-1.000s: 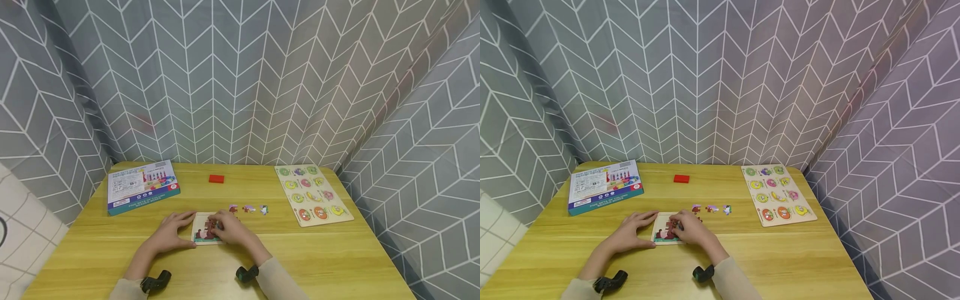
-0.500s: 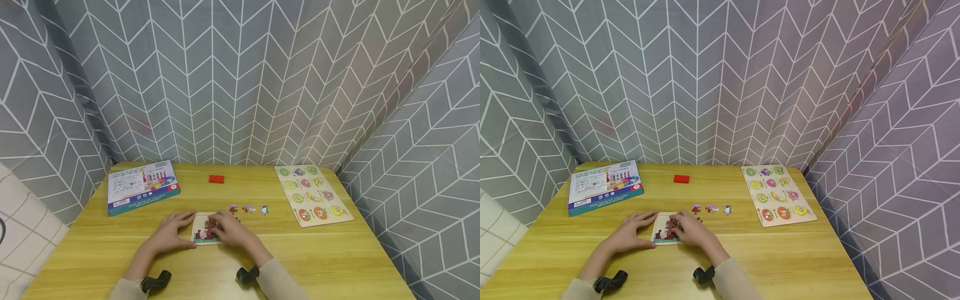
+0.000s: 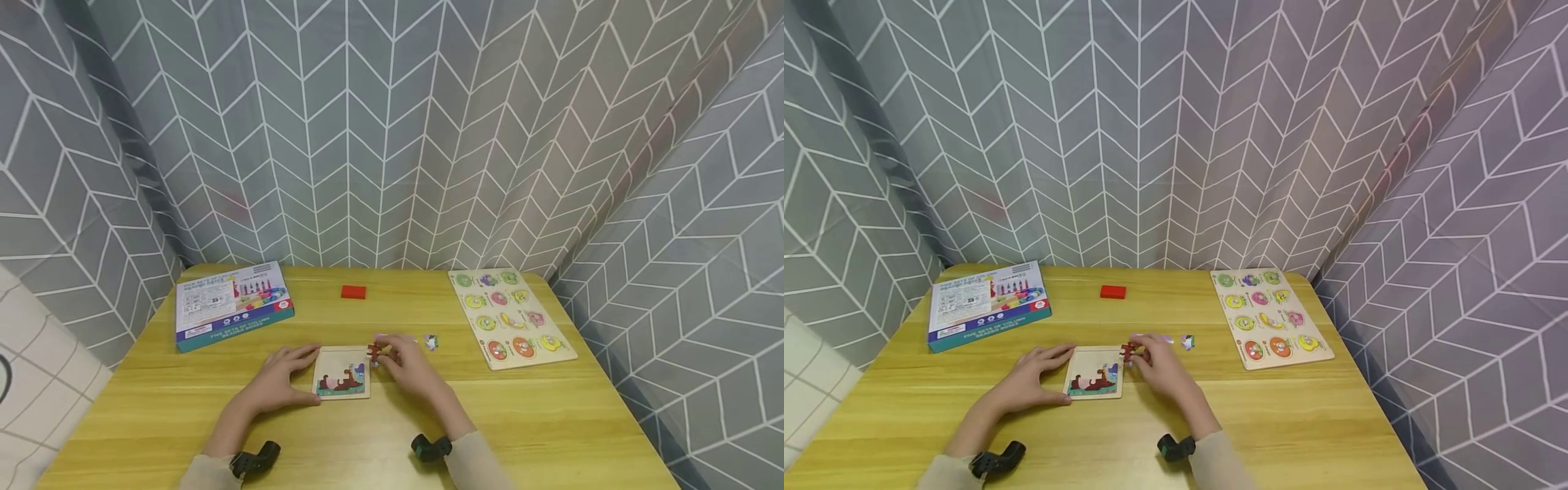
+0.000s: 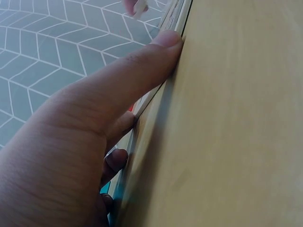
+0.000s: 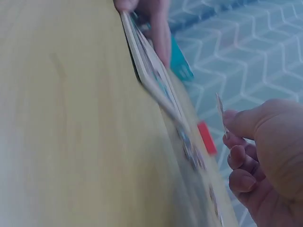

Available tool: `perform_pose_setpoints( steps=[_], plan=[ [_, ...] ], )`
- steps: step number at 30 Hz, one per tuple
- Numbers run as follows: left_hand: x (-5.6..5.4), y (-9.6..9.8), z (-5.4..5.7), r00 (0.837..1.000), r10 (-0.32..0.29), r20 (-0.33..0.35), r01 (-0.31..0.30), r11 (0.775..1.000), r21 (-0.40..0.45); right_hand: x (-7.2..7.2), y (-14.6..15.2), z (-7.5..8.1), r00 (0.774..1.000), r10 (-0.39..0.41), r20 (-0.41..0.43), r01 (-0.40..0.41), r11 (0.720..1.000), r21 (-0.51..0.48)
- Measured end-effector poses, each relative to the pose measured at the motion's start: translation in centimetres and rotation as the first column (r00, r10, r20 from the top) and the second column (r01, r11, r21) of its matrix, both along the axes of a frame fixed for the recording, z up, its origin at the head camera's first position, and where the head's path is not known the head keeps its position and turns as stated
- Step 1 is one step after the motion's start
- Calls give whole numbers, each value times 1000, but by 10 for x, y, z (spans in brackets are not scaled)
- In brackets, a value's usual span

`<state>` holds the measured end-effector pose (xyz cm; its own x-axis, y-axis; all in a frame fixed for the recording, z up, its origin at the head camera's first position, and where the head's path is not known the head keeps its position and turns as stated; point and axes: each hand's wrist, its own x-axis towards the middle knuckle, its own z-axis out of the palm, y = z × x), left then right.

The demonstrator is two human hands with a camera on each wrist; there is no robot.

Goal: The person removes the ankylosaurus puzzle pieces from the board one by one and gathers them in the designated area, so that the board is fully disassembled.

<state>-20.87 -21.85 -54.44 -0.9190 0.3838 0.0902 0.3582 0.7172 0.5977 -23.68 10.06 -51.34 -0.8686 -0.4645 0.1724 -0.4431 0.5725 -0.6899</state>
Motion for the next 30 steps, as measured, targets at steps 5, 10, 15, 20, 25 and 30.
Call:
perform_pose_setpoints(
  steps=[5,10,15,20,25,30],
  plan=[
    [0,0,-1,1000,3,6,-3,1000,14,-1,32,-9,996,-85,-17,84,996,-38],
    [1,0,-1,1000,1,8,-1,1000,20,-1,53,-18,993,-114,-33,113,993,-33],
    [1,0,-1,1000,5,13,-5,1000,23,-2,59,-23,990,-117,-73,117,993,-12],
    [1,1,0,1000,6,5,-6,1000,12,-3,59,-26,987,-115,-114,120,992,34],
    [1,0,0,1000,5,-3,-5,1000,4,-2,58,-27,985,-100,-143,108,993,55],
    [1,0,1,1000,5,3,-5,1000,18,-2,58,-24,988,-101,-120,107,993,44]
  ],
)
